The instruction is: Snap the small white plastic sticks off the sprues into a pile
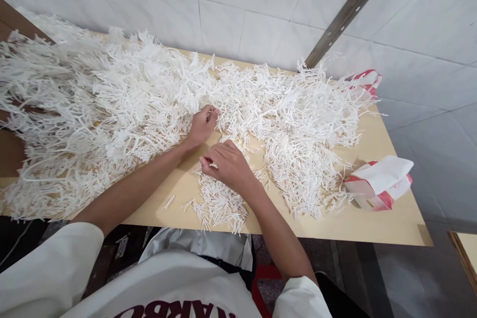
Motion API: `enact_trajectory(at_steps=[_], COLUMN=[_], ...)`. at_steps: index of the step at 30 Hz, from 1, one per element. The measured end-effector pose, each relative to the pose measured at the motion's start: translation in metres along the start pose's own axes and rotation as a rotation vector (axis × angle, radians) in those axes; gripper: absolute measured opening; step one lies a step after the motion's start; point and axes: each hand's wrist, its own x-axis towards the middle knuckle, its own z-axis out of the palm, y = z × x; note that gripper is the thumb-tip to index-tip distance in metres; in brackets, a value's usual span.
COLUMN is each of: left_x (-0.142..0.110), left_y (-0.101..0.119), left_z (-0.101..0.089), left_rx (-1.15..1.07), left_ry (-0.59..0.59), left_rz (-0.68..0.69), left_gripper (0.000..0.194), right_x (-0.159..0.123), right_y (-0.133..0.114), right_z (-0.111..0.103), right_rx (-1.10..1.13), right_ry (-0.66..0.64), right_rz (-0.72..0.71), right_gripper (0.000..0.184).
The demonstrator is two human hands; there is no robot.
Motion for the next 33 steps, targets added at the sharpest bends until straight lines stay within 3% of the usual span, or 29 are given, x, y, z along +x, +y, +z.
enact_trajectory(at_steps=[2, 4, 9, 12, 16, 19, 23, 27, 33], left_x=[-0.003, -0.008, -0.013, -0.011, -0.012, -0.013, -0.012, -0.010, -0.009], left_y=[0.004, 0.009, 0.009, 0.007, 0.009, 0.011, 0.007, 0.002, 0.011], left_z=[-0.002, -0.003, -0.004, -0.003, -0.004, -0.007, -0.006, -0.003, -0.004], left_rx=[-0.091, -0.123, -0.245, -0.268, -0.303, -0.267, -0.246, -0.265, -0.133], left_ry=[-0.077, -0.129, -0.290, -0.316, -0.367, -0.380, -0.399, -0.444, -0.345], left_rz=[0.037, 0.070, 0.064, 0.063, 0.050, 0.074, 0.168, 0.176, 0.224], left_gripper=[0.031, 0.035, 0.031, 0.027, 0.031, 0.033, 0.037, 0.035, 0.029], right_x=[0.000, 0.000, -0.001, 0.000, 0.002, 0.003, 0.004, 0.003, 0.004], right_y=[0.010, 0.026, 0.055, 0.054, 0.050, 0.050, 0.051, 0.052, 0.049], right_z=[0.001, 0.003, 0.005, 0.004, 0.005, 0.008, 0.010, 0.009, 0.003], right_rx=[-0.067, -0.098, -0.146, -0.149, -0.158, -0.101, -0.048, 0.024, 0.252], right_ry=[0.038, 0.060, 0.158, 0.237, 0.234, 0.242, 0.300, 0.370, 0.344], right_rz=[0.036, 0.196, 0.387, 0.384, 0.278, 0.278, 0.330, 0.406, 0.581], right_gripper=[0.017, 0.017, 0.017, 0.019, 0.026, 0.032, 0.036, 0.021, 0.027])
